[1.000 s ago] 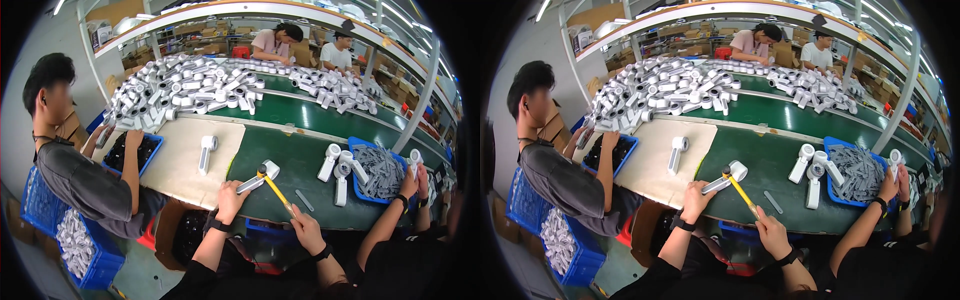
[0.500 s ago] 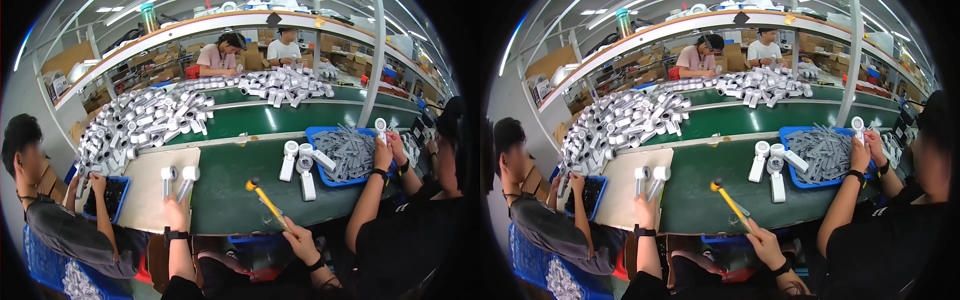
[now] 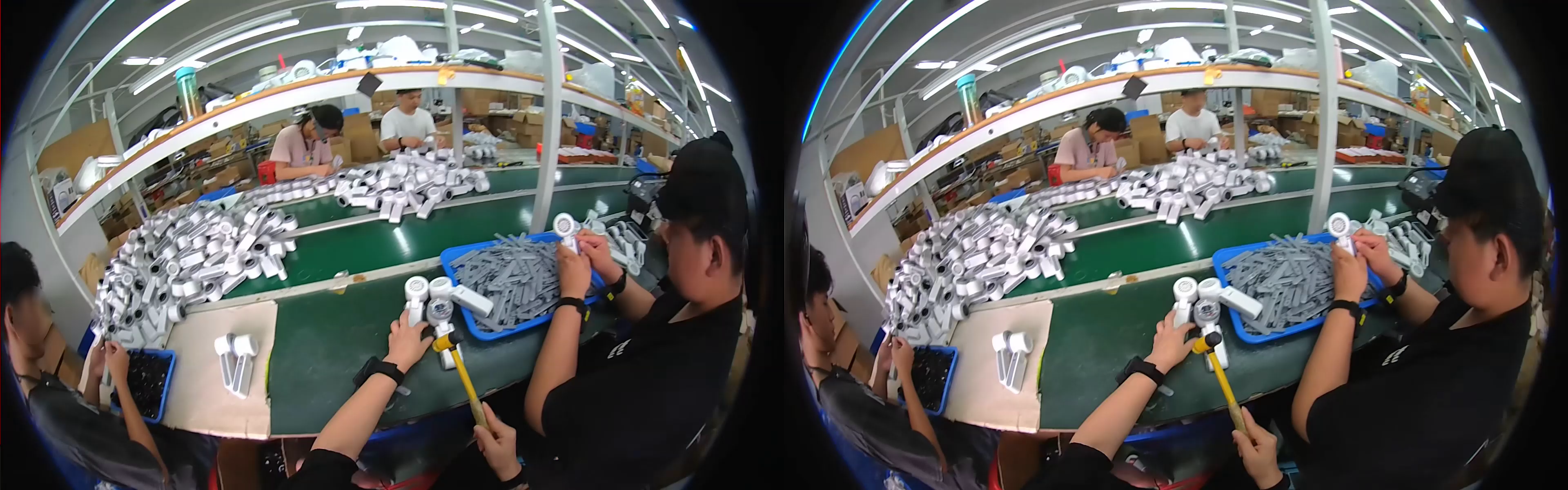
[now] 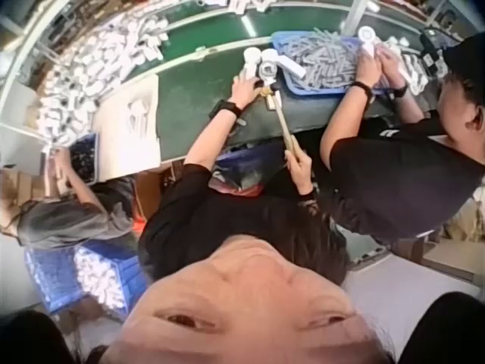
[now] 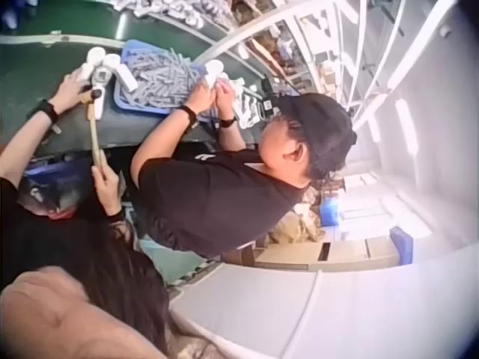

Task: The person picks up a white fan component, places a grey plastic strip onto it, and strikes the strip with a yellow hammer. They then set the assembled component aside and repeat the process with another fan.

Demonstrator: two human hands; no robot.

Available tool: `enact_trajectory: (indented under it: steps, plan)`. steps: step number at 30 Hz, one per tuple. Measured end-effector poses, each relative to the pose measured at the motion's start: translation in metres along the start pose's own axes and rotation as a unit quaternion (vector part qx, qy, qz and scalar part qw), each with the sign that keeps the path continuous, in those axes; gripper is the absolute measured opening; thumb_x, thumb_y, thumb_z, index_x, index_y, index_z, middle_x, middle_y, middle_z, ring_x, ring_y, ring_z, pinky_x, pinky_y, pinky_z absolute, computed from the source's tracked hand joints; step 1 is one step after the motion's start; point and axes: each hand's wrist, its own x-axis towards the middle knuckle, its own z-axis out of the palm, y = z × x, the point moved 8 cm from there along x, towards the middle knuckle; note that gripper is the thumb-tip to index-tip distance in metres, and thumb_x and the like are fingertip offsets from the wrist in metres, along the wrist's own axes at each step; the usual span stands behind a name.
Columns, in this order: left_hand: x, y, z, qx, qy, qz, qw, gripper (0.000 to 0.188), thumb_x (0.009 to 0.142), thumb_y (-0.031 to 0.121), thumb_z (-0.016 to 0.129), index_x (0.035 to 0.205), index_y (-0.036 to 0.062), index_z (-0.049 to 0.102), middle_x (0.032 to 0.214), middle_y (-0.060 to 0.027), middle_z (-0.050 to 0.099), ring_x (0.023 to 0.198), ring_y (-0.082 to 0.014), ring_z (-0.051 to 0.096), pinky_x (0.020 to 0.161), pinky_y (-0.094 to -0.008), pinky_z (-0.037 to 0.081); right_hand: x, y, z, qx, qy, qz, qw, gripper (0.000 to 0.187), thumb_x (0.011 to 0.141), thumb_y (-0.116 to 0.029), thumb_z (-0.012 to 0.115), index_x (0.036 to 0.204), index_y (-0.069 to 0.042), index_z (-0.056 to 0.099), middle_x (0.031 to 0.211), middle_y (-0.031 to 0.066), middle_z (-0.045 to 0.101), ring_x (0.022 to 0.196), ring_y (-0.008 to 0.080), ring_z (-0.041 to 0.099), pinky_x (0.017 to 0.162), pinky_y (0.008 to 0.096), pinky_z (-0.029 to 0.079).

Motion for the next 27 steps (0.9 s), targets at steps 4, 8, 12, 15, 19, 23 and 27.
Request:
enact_trajectory:
  steps: [4, 8, 12, 15, 19, 23, 27]
  plan:
    - [0.004, 0.002, -0.001, -0.002, 0.064, 0.005, 0.998, 0.029, 0.072, 0.025, 0.083, 0.094, 0.0164, 0.066, 0.146, -0.0186, 0.040, 0.117, -0.0419, 0.050, 0.093, -0.0507, 0.047, -0.008, 0.000, -0.012, 0.032, 0.036, 0.033, 0.998, 0.055, 0.091, 0.002, 0.063, 0.145, -0.003, 0.050, 0.074, -0.0009, 0.059, 0.056, 0.0038, 0.050, 0.051, 0.0196, 0.040]
    - [-0.010, -0.026, -0.039, -0.112, 0.131, 0.057, 0.983, 0.032, 0.075, -0.003, 0.068, 0.101, 0.0106, 0.055, 0.130, -0.0225, 0.047, 0.106, -0.0452, 0.056, 0.091, -0.0505, 0.049, -0.004, -0.003, -0.002, 0.003, 0.000, 0.019, 1.000, 0.056, 0.091, 0.000, 0.064, 0.145, -0.003, 0.049, 0.076, 0.0005, 0.061, 0.058, 0.0043, 0.052, 0.053, 0.0201, 0.042]
    - [-0.048, -0.078, -0.091, -0.150, 0.139, -0.052, 0.977, 0.034, 0.080, -0.002, 0.064, 0.108, 0.0093, 0.047, 0.091, -0.0231, 0.063, 0.092, -0.0474, 0.062, 0.078, -0.0528, 0.050, 0.006, -0.008, 0.029, -0.013, -0.069, -0.023, 0.997, 0.054, 0.092, -0.001, 0.065, 0.144, -0.003, 0.050, 0.077, 0.0008, 0.062, 0.059, 0.0046, 0.053, 0.054, 0.0203, 0.042]
    - [-0.106, -0.115, -0.130, -0.167, 0.150, -0.082, 0.971, 0.050, 0.082, 0.004, 0.070, 0.125, 0.0064, 0.045, 0.096, -0.0231, 0.068, 0.091, -0.0435, 0.067, 0.079, -0.0484, 0.053, 0.016, -0.020, 0.063, -0.055, -0.114, -0.104, 0.986, 0.054, 0.091, -0.001, 0.066, 0.143, -0.003, 0.052, 0.075, 0.0002, 0.061, 0.058, 0.0045, 0.052, 0.054, 0.0208, 0.042]
    - [-0.172, -0.138, -0.169, -0.087, 0.186, -0.092, 0.974, 0.034, 0.081, 0.011, 0.076, 0.112, 0.0012, 0.064, 0.097, -0.0200, 0.069, 0.092, -0.0388, 0.067, 0.082, -0.0436, 0.053, 0.028, -0.038, 0.113, -0.120, -0.190, -0.130, 0.966, 0.054, 0.088, -0.004, 0.069, 0.140, -0.003, 0.054, 0.077, 0.0075, 0.062, 0.066, 0.0113, 0.057, 0.063, 0.0269, 0.046]
    - [-0.205, -0.145, -0.187, -0.101, 0.211, -0.147, 0.961, 0.025, 0.081, 0.014, 0.078, 0.099, -0.0008, 0.069, 0.095, -0.0184, 0.068, 0.093, -0.0367, 0.065, 0.083, -0.0435, 0.052, 0.036, -0.064, 0.155, -0.154, -0.241, -0.193, 0.939, 0.050, 0.089, -0.007, 0.068, 0.137, -0.004, 0.057, 0.078, 0.0140, 0.059, 0.068, 0.0279, 0.059, 0.065, 0.0344, 0.048]
    - [-0.224, -0.155, -0.185, -0.086, 0.216, -0.150, 0.961, 0.026, 0.078, 0.016, 0.080, 0.097, 0.0005, 0.070, 0.093, -0.0177, 0.067, 0.093, -0.0368, 0.064, 0.085, -0.0442, 0.051, 0.032, -0.096, 0.175, -0.140, -0.225, -0.238, 0.934, 0.051, 0.089, -0.004, 0.067, 0.139, -0.006, 0.056, 0.076, 0.0127, 0.055, 0.065, 0.0270, 0.056, 0.063, 0.0345, 0.047]
